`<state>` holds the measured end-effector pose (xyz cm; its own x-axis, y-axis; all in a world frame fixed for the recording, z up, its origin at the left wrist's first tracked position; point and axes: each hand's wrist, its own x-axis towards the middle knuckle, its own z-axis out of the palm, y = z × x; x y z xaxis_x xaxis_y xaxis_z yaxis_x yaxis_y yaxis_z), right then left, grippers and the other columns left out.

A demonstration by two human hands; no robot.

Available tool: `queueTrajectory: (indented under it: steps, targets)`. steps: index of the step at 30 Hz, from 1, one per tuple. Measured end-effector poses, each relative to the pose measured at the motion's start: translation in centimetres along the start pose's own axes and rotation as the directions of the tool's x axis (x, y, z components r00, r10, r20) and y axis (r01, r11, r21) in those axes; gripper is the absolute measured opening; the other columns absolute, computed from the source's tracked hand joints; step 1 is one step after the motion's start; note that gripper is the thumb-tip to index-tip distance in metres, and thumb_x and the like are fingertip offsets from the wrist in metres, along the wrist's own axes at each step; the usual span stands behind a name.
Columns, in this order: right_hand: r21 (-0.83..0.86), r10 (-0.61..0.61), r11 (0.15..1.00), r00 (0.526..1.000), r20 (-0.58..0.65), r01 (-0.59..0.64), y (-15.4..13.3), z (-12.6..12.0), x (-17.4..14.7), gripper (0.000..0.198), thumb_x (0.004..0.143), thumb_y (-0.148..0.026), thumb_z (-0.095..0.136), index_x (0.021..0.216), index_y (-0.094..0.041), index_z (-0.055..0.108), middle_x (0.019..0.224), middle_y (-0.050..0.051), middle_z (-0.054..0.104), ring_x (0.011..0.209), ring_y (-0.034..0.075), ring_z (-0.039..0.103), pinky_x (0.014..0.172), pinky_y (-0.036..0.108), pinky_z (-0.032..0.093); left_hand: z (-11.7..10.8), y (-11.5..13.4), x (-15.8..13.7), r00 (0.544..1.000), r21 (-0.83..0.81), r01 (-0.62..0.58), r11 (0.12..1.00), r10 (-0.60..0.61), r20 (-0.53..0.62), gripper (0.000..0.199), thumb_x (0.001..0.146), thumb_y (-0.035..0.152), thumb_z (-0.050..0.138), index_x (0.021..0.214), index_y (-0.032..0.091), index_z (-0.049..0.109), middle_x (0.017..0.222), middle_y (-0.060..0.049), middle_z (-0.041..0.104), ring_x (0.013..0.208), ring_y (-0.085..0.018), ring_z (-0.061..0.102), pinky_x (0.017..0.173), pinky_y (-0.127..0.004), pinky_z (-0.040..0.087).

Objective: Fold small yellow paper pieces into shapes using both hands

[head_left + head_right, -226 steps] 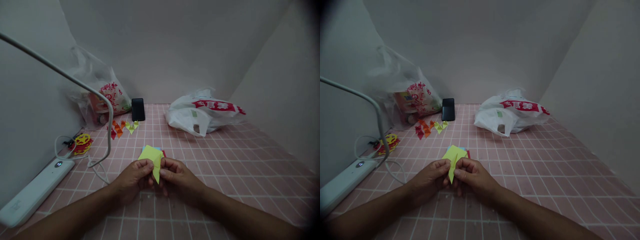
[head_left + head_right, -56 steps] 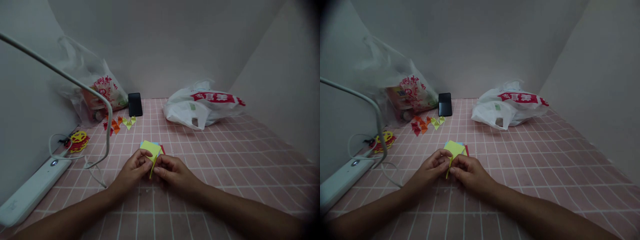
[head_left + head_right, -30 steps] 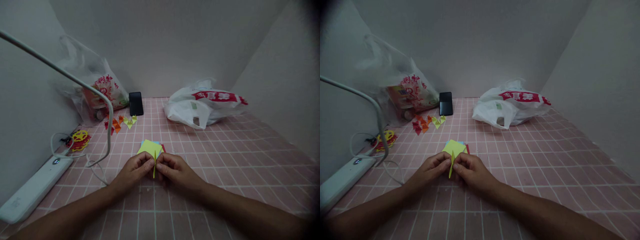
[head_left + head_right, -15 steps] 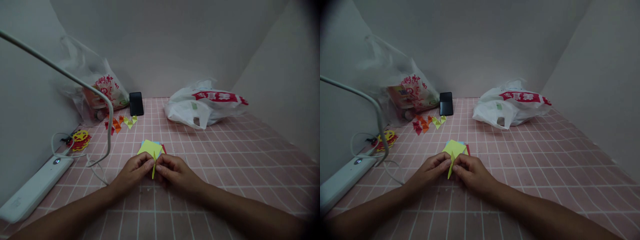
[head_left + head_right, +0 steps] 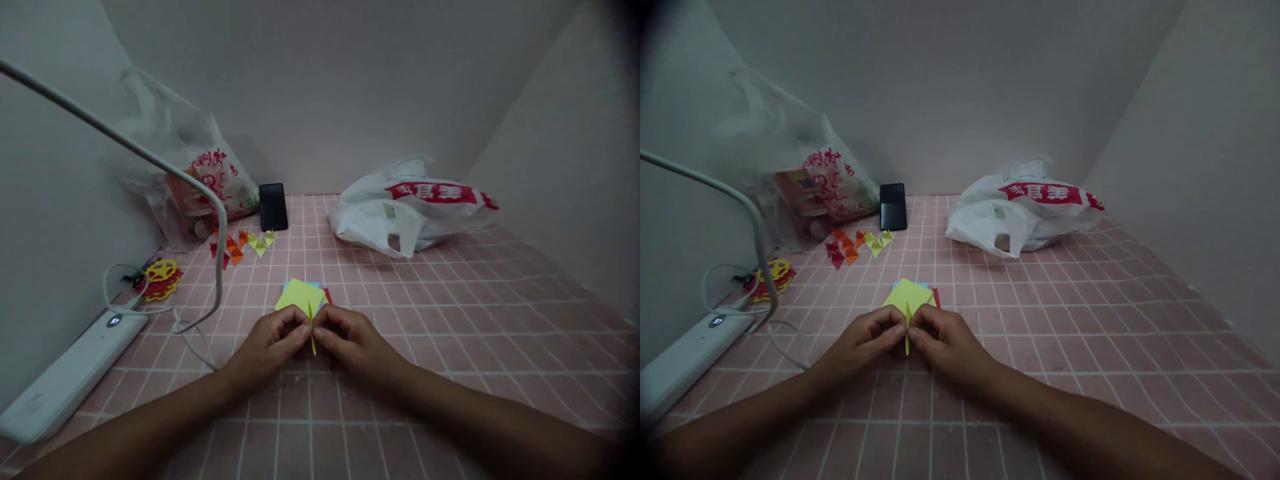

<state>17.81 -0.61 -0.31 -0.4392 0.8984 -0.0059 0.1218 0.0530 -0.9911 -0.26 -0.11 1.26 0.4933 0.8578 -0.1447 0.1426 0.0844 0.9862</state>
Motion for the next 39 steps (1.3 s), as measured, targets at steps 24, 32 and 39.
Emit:
queueTrajectory:
  steps: [24, 32, 39]
  targets:
    - [-0.038, 0.084, 0.996, 0.996, 0.028, -0.083, 0.0, 0.11, 0.21, 0.011, 0.085, -0.017, 0.053, 0.075, -0.019, 0.052, 0.063, -0.002, 0.053, 0.058, 0.011, 0.048, 0.052, 0.023, 0.035, -0.06, -0.54, 0.25, 0.995, 0.138, 0.072, 0.988, -0.062, -0.079, 0.015, 0.085, 0.03, 0.054, 0.077, 0.018, 0.054, 0.062, 0.001, 0.056, 0.057, -0.013, 0.053, 0.056, -0.025, 0.042]
    - [-0.029, 0.099, 0.995, 0.995, -0.015, -0.099, 0.27, 0.11, 0.3, 0.009, 0.084, -0.015, 0.052, 0.076, -0.019, 0.052, 0.064, -0.002, 0.055, 0.057, 0.011, 0.051, 0.052, 0.023, 0.037, -0.05, -0.35, 0.33, 0.994, 0.119, 0.091, 0.989, -0.083, -0.07, 0.014, 0.083, 0.03, 0.054, 0.078, 0.017, 0.054, 0.063, 0.002, 0.056, 0.056, -0.012, 0.053, 0.055, -0.025, 0.043]
    - [0.012, 0.127, 0.992, 0.992, -0.021, -0.127, 0.1, 0.19, 0.37, 0.007, 0.084, -0.017, 0.053, 0.077, -0.018, 0.052, 0.064, -0.002, 0.054, 0.056, 0.011, 0.05, 0.051, 0.023, 0.036, 0.01, -0.3, 0.44, 0.99, 0.039, 0.125, 0.991, -0.122, -0.073, 0.017, 0.079, 0.032, 0.057, 0.075, 0.016, 0.054, 0.061, 0.002, 0.056, 0.053, -0.011, 0.052, 0.054, -0.024, 0.042]
